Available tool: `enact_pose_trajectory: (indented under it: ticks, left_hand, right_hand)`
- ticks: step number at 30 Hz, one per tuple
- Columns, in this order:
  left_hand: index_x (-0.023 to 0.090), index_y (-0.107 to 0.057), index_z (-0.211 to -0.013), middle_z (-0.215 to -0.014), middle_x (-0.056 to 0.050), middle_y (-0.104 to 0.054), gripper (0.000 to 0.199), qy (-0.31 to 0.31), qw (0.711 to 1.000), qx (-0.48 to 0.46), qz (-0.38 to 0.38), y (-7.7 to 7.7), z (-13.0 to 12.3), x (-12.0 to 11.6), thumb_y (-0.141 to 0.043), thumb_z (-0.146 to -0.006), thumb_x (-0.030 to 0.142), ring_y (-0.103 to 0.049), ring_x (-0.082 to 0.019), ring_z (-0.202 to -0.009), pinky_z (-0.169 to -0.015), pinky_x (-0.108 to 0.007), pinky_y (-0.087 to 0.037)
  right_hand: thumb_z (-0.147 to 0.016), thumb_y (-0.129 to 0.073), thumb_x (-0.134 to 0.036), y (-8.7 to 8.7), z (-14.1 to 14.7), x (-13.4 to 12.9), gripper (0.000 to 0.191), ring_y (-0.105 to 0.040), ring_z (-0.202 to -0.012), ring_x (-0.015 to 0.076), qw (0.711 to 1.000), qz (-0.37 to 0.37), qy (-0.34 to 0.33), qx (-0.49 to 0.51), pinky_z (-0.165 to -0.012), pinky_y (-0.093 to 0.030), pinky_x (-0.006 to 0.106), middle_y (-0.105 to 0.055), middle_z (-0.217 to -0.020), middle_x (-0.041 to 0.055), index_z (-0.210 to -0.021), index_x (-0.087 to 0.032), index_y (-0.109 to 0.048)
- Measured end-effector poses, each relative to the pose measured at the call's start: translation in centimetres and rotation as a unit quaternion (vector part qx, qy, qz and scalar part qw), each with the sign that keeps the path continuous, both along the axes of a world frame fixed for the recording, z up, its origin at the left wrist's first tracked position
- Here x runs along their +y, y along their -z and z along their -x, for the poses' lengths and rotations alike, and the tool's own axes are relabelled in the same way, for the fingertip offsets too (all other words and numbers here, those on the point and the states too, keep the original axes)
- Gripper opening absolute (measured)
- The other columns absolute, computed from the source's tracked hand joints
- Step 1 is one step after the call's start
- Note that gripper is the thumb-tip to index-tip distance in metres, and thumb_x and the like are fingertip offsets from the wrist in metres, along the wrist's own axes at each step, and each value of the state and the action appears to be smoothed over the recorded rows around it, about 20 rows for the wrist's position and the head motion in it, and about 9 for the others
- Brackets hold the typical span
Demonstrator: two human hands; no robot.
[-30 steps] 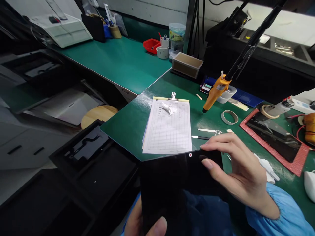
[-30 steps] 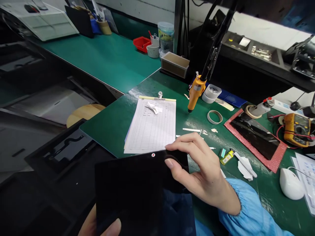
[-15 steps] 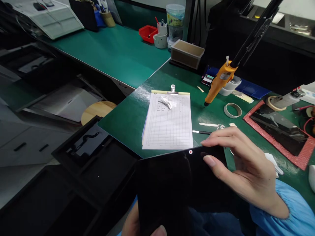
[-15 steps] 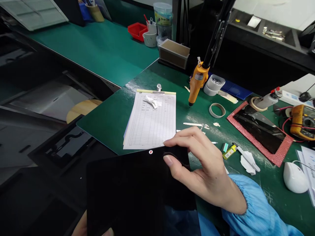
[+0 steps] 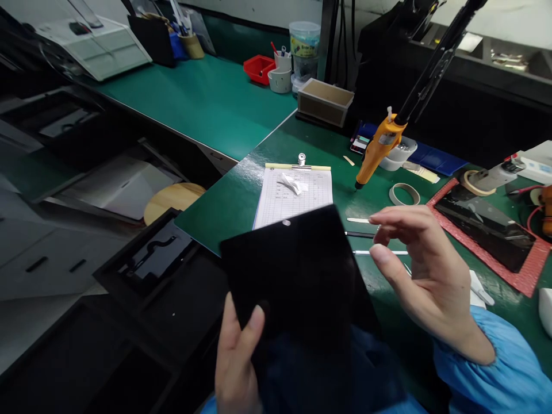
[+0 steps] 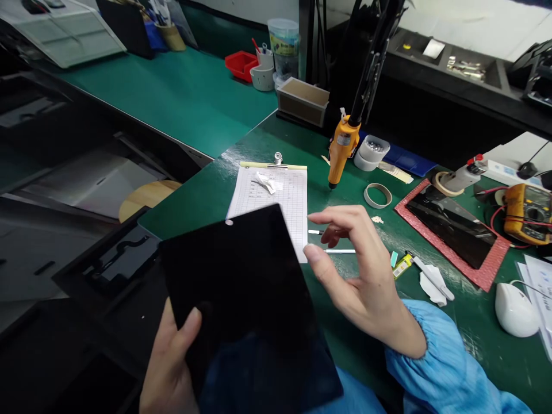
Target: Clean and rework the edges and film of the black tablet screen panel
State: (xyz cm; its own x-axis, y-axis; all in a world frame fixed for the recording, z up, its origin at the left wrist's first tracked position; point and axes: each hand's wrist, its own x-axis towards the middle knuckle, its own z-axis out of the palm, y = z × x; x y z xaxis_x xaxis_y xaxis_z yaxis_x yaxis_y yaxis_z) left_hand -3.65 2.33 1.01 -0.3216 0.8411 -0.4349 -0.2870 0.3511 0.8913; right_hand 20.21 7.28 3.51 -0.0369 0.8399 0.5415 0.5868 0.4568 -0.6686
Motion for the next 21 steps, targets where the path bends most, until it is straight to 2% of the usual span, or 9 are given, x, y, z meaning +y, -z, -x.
enact_pose_trajectory:
  ticks: [2, 4, 6, 8, 9, 12, 15, 18, 21]
  left_hand:
    - [0.046, -0.065, -0.181, -0.172, 0.004, -0.082, 0.078, -0.042, 0.999, -0.022, -0.016, 0.5, 0.1, 0.9, -0.087, -0.108, 0.061, -0.070, -0.035, -0.169, -0.132, -0.040, -0.065]
    - [0.043, -0.078, -0.169, -0.168, 0.005, -0.084, 0.066, -0.093, 0.994, -0.053, -0.014, 0.4, 0.0, 2.0, -0.089, -0.105, 0.054, -0.070, -0.033, -0.169, -0.125, -0.034, -0.069]
    - [0.035, -0.091, -0.148, -0.156, 0.001, -0.091, 0.047, -0.188, 0.978, -0.093, 0.015, 0.0, -0.3, 3.1, -0.088, -0.102, 0.043, -0.075, -0.033, -0.164, -0.120, -0.032, -0.072]
    - [0.029, -0.095, -0.132, -0.144, -0.001, -0.095, 0.032, -0.273, 0.952, -0.129, 0.045, -0.5, -0.7, 4.0, -0.082, -0.103, 0.033, -0.073, -0.033, -0.166, -0.129, -0.036, -0.067]
    - [0.028, -0.095, -0.124, -0.139, -0.001, -0.096, 0.024, -0.290, 0.946, -0.136, 0.048, -0.6, -0.7, 4.3, -0.081, -0.104, 0.032, -0.070, -0.034, -0.169, -0.135, -0.040, -0.063]
    - [0.029, -0.093, -0.097, -0.130, -0.001, -0.098, 0.011, -0.272, 0.955, -0.115, 0.023, 0.2, -0.5, 3.9, -0.085, -0.101, 0.036, -0.051, -0.037, -0.184, -0.147, -0.049, -0.051]
    - [0.032, -0.093, -0.087, -0.129, 0.004, -0.097, 0.008, -0.249, 0.965, -0.072, -0.026, 1.9, -0.1, 2.3, -0.093, -0.094, 0.029, -0.030, -0.035, -0.193, -0.154, -0.047, -0.036]
    - [0.033, -0.097, -0.092, -0.136, 0.008, -0.096, 0.020, -0.221, 0.973, -0.050, -0.045, 3.2, 0.0, 0.8, -0.096, -0.091, 0.013, -0.033, -0.031, -0.192, -0.157, -0.039, -0.024]
    - [0.031, -0.100, -0.105, -0.146, 0.002, -0.095, 0.007, -0.183, 0.980, -0.074, -0.034, 3.3, -0.3, 1.1, -0.094, -0.102, 0.029, -0.043, -0.035, -0.188, -0.155, -0.045, -0.033]
  right_hand:
    - [-0.124, -0.068, -0.016, -0.3, -0.2, 0.1, 0.011, -0.073, -0.095, 0.0186, 1.000, 0.005, -0.020, -0.019, -0.084, -0.064, 0.033, -0.075, -0.114, 0.0039, -0.129, -0.026, -0.070]
    - [-0.124, -0.066, -0.013, -0.6, -0.3, 0.1, 0.014, -0.072, -0.086, 0.0168, 0.997, 0.020, -0.056, -0.047, -0.078, -0.060, 0.030, -0.074, -0.099, -0.0001, -0.117, -0.026, -0.068]
    - [-0.125, -0.066, -0.013, -0.7, -0.3, -0.1, 0.018, -0.069, -0.078, 0.0148, 0.992, 0.042, -0.086, -0.076, -0.073, -0.055, 0.028, -0.072, -0.091, -0.0027, -0.111, -0.025, -0.066]
    - [-0.126, -0.065, -0.016, -0.6, -0.2, -0.3, 0.018, -0.067, -0.076, 0.0136, 0.988, 0.064, -0.104, -0.097, -0.072, -0.052, 0.027, -0.072, -0.091, -0.0036, -0.111, -0.025, -0.066]
    - [-0.127, -0.064, -0.017, -0.5, -0.1, -0.4, 0.018, -0.066, -0.077, 0.0133, 0.986, 0.069, -0.110, -0.103, -0.073, -0.052, 0.027, -0.073, -0.092, -0.0038, -0.112, -0.025, -0.067]
    - [-0.128, -0.065, -0.020, 0.0, 0.2, -0.3, 0.016, -0.065, -0.077, 0.0125, 0.986, 0.067, -0.114, -0.099, -0.074, -0.052, 0.027, -0.073, -0.094, -0.0045, -0.113, -0.025, -0.067]
    - [-0.128, -0.065, -0.018, 0.3, 0.3, -0.2, 0.014, -0.066, -0.078, 0.0119, 0.989, 0.058, -0.104, -0.091, -0.074, -0.053, 0.025, -0.073, -0.096, -0.0048, -0.115, -0.025, -0.066]
    - [-0.128, -0.065, -0.016, 0.3, 0.2, -0.2, 0.014, -0.067, -0.080, 0.0112, 0.990, 0.048, -0.098, -0.090, -0.076, -0.054, 0.023, -0.074, -0.098, -0.0052, -0.117, -0.026, -0.065]
    - [-0.129, -0.063, -0.018, 0.1, 0.3, -0.4, 0.014, -0.066, -0.079, 0.0114, 0.989, 0.045, -0.104, -0.099, -0.076, -0.053, 0.025, -0.073, -0.098, -0.0046, -0.117, -0.025, -0.064]
